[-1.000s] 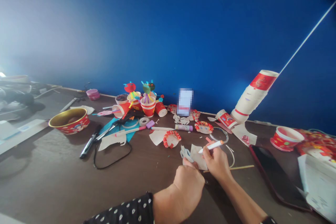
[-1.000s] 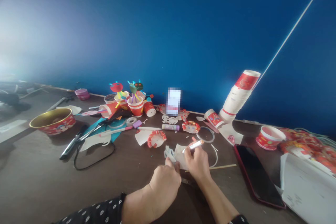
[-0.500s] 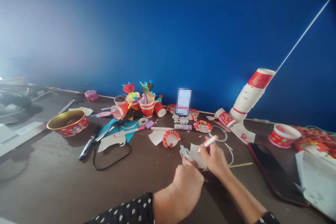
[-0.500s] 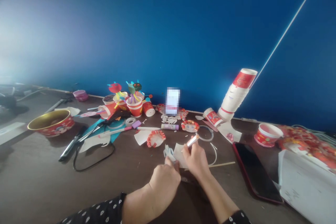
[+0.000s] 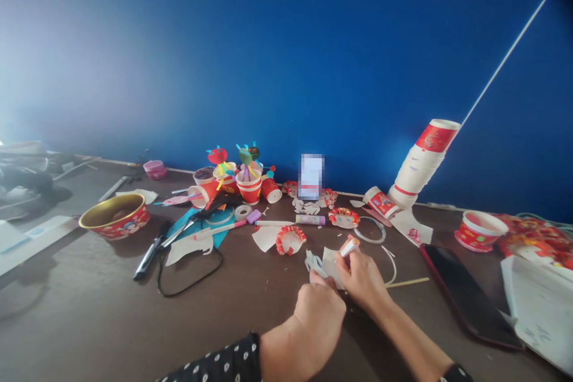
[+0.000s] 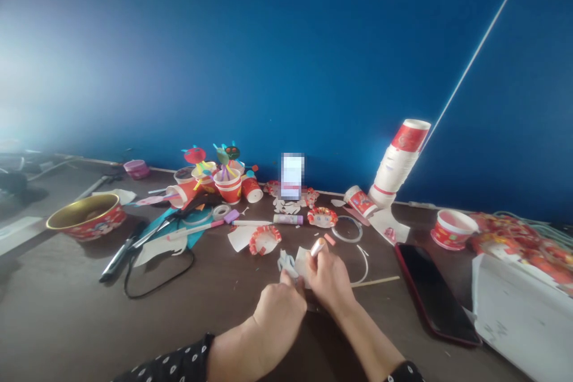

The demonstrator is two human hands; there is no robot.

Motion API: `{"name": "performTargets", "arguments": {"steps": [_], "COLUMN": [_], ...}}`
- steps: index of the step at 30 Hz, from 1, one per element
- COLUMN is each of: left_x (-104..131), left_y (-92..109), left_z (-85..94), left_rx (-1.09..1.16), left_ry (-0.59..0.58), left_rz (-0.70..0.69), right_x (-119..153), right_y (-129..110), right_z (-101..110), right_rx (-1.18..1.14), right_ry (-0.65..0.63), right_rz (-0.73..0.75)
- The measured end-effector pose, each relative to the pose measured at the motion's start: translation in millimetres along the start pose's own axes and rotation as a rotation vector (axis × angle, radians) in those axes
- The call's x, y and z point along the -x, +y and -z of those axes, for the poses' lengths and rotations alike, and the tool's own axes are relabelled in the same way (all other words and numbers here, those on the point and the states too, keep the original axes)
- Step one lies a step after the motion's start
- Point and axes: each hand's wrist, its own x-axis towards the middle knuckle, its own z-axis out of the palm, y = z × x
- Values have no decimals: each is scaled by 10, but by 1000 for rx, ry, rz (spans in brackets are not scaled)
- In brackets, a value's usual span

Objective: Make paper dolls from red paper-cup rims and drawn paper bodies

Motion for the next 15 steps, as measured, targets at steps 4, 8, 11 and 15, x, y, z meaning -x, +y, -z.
{"name": "performTargets", "arguments": {"steps": [4,8,11,15], "left_x": [-9,-19,-24,-11], "left_y": [-3,-21,-34,-38], "left_z": [11,87,120,100], "left_rx": [-2,15,20,11], "left_ry": [-18,-94,-99,-85], "left_rz": [20,48,67,63], "right_x": [16,12,-18,-57], "right_y": [-44,3,82,172], "right_z": [-9,-40,-19,76], "right_rx": [16,-91,-312,-691], "right_ry": [2,31,78,120], "right_rz": [41,-19,-185,-414]}}
